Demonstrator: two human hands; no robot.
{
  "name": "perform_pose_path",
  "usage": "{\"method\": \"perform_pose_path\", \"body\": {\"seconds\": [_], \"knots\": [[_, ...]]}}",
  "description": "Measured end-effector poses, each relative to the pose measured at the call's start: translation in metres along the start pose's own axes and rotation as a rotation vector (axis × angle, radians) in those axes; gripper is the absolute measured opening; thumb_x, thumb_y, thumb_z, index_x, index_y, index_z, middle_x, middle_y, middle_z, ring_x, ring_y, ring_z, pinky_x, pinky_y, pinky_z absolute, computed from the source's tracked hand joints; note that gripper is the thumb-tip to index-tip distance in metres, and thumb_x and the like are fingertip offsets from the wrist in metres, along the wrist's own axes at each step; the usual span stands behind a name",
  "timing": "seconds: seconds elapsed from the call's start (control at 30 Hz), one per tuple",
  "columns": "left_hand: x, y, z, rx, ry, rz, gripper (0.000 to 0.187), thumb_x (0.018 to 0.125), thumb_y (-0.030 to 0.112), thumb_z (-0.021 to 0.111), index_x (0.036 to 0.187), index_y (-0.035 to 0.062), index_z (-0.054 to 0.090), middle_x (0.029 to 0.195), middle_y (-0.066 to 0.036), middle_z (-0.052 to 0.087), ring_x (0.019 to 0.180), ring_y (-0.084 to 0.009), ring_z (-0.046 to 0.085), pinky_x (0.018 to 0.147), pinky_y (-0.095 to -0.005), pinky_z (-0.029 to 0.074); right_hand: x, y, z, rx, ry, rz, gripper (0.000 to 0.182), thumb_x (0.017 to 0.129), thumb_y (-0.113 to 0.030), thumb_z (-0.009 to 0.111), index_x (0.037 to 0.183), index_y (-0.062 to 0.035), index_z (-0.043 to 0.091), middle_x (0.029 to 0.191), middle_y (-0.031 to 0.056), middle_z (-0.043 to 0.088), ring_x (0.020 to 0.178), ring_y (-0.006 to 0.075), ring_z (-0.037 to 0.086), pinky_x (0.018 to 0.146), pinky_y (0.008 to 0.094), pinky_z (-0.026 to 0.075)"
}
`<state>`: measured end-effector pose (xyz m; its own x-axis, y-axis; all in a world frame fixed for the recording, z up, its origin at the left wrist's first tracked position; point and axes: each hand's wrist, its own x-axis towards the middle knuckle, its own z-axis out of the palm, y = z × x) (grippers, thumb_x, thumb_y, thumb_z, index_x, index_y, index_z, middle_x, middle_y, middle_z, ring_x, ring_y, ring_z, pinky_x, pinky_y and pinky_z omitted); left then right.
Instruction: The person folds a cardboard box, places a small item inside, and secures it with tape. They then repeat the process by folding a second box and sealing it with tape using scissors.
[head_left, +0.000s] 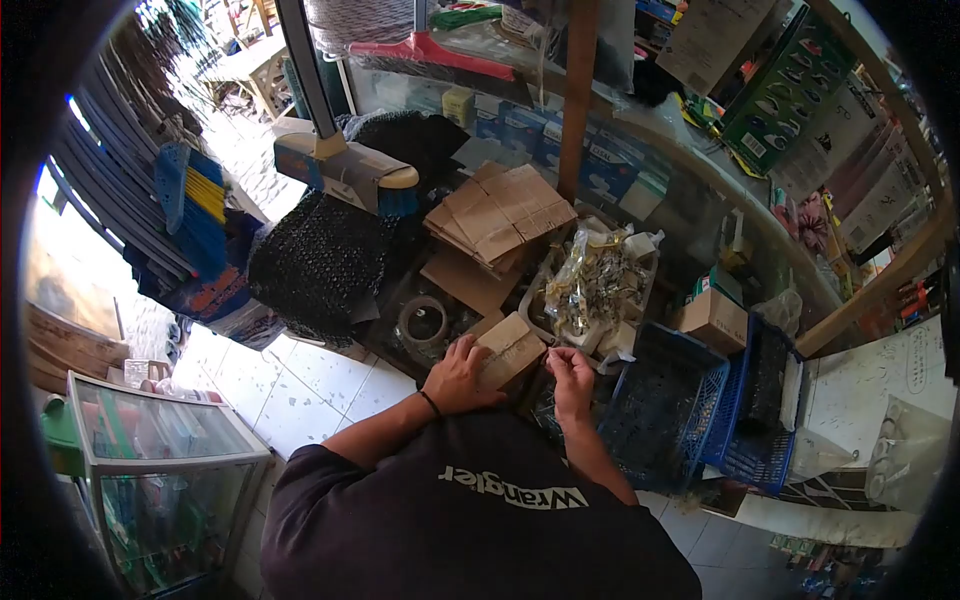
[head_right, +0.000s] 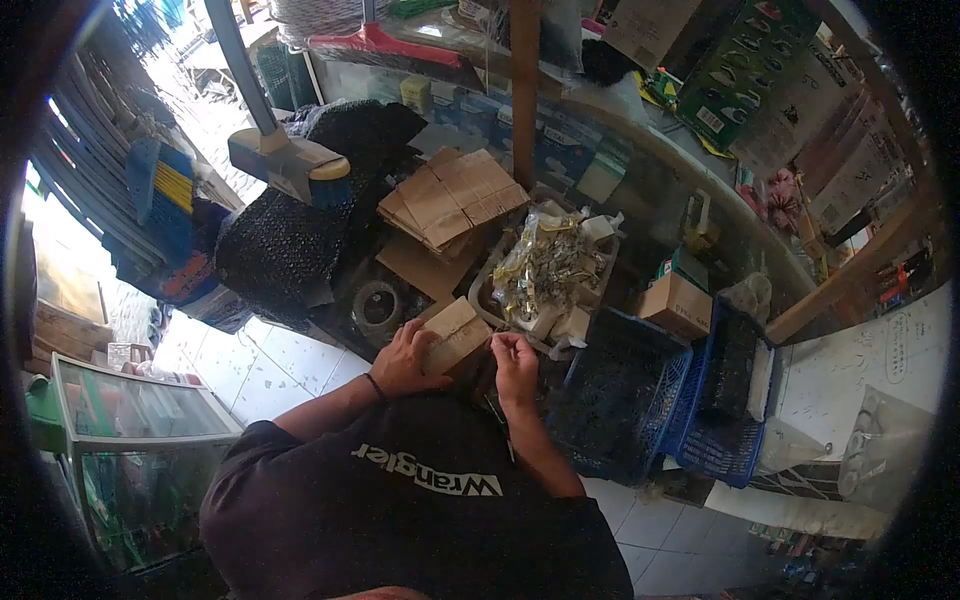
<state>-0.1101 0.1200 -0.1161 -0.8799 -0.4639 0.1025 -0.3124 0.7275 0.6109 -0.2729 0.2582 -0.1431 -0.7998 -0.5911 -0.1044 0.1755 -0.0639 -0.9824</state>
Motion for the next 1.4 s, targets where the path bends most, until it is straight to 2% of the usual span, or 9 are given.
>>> {"method": "perform_pose_path", "body": {"seconds": [0.17,0.4,0.63,0.77,0.8,0.93,1.13,1.23,1.4], "knots": [[0.013,-0.006,-0.018,-0.077,-0.142,0.054,0.064,0.062,0.035,0.077,0.112,0.0050,0.049,0.120,-0.019,0.044,0.113,-0.0365,0.045,0.092,-0.0419,0.043,0.003,-0.004,-0.002,0.000,-0.002,-0.010,0.013,0.087,-0.011,0.060,0.094,-0.0008,0.060,0.085,0.0023,0.061,0.076,0.0084,0.054,0.073,0.0231,0.046],[0.021,-0.024,-0.048,-0.083,-0.264,0.301,0.061,0.058,0.025,0.077,0.110,0.0065,0.050,0.122,-0.017,0.044,0.114,-0.0358,0.044,0.096,-0.0421,0.040,-0.007,-0.021,-0.004,0.149,-0.004,0.102,0.009,0.088,-0.011,0.057,0.094,-0.0034,0.057,0.087,0.0051,0.061,0.090,0.0203,0.064,0.072,0.0290,0.051],[0.018,-0.025,-0.026,-0.089,-0.196,0.259,0.066,0.057,0.020,0.077,0.114,0.0075,0.045,0.126,-0.018,0.040,0.117,-0.0384,0.040,0.097,-0.0444,0.038,-0.025,-0.003,-0.007,0.102,0.036,0.199,0.012,0.089,-0.013,0.057,0.094,-0.0016,0.058,0.088,0.0046,0.061,0.085,0.0144,0.062,0.070,0.0261,0.050],[0.014,-0.024,-0.014,-0.093,-0.059,0.287,0.071,0.060,0.034,0.078,0.117,0.0072,0.046,0.126,-0.018,0.041,0.117,-0.0379,0.039,0.099,-0.0438,0.036,-0.027,0.011,-0.017,0.105,0.013,0.209,0.012,0.088,-0.012,0.057,0.095,-0.0029,0.057,0.085,0.0024,0.056,0.084,0.0162,0.061,0.070,0.0289,0.051],[0.014,-0.023,-0.013,-0.081,-0.053,0.288,0.077,0.063,0.044,0.077,0.122,0.0073,0.044,0.128,-0.017,0.040,0.120,-0.0380,0.037,0.100,-0.0456,0.034,-0.027,0.010,-0.017,0.103,0.015,0.226,0.012,0.089,-0.012,0.057,0.096,-0.0028,0.057,0.084,0.0024,0.056,0.084,0.0162,0.061,0.071,0.0293,0.052],[0.013,-0.017,-0.018,0.074,-0.090,0.292,0.078,0.068,0.047,0.073,0.126,0.0056,0.039,0.133,-0.019,0.036,0.124,-0.0386,0.034,0.103,-0.0481,0.030,-0.028,0.006,-0.020,0.033,-0.004,0.265,0.011,0.089,-0.013,0.057,0.095,-0.0034,0.057,0.084,0.0028,0.056,0.083,0.0165,0.061,0.071,0.0300,0.052],[0.020,-0.019,-0.010,-0.138,-0.007,0.296,0.067,0.074,0.044,0.067,0.124,0.0058,0.044,0.125,-0.014,0.045,0.119,-0.0340,0.040,0.099,-0.0443,0.031,-0.019,0.007,-0.023,0.138,-0.012,0.293,0.010,0.088,-0.013,0.057,0.093,-0.0040,0.057,0.084,0.0025,0.056,0.081,0.0162,0.062,0.070,0.0300,0.053],[0.024,-0.018,-0.009,-0.157,0.000,0.267,0.067,0.074,0.044,0.066,0.123,0.0051,0.044,0.123,-0.015,0.046,0.116,-0.0340,0.042,0.098,-0.0433,0.032,-0.013,0.001,-0.022,0.128,-0.005,0.293,0.015,0.088,-0.016,0.060,0.094,-0.0025,0.058,0.084,0.0022,0.057,0.077,0.0121,0.059,0.070,0.0273,0.050],[0.028,-0.021,-0.016,-0.203,-0.049,0.277,0.062,0.076,0.041,0.063,0.122,0.0035,0.046,0.122,-0.017,0.047,0.117,-0.0342,0.042,0.098,-0.0438,0.033,-0.007,-0.005,-0.024,0.100,-0.002,0.278,0.012,0.087,-0.014,0.059,0.093,-0.0034,0.058,0.082,0.0021,0.057,0.077,0.0139,0.061,0.068,0.0260,0.051]]}}
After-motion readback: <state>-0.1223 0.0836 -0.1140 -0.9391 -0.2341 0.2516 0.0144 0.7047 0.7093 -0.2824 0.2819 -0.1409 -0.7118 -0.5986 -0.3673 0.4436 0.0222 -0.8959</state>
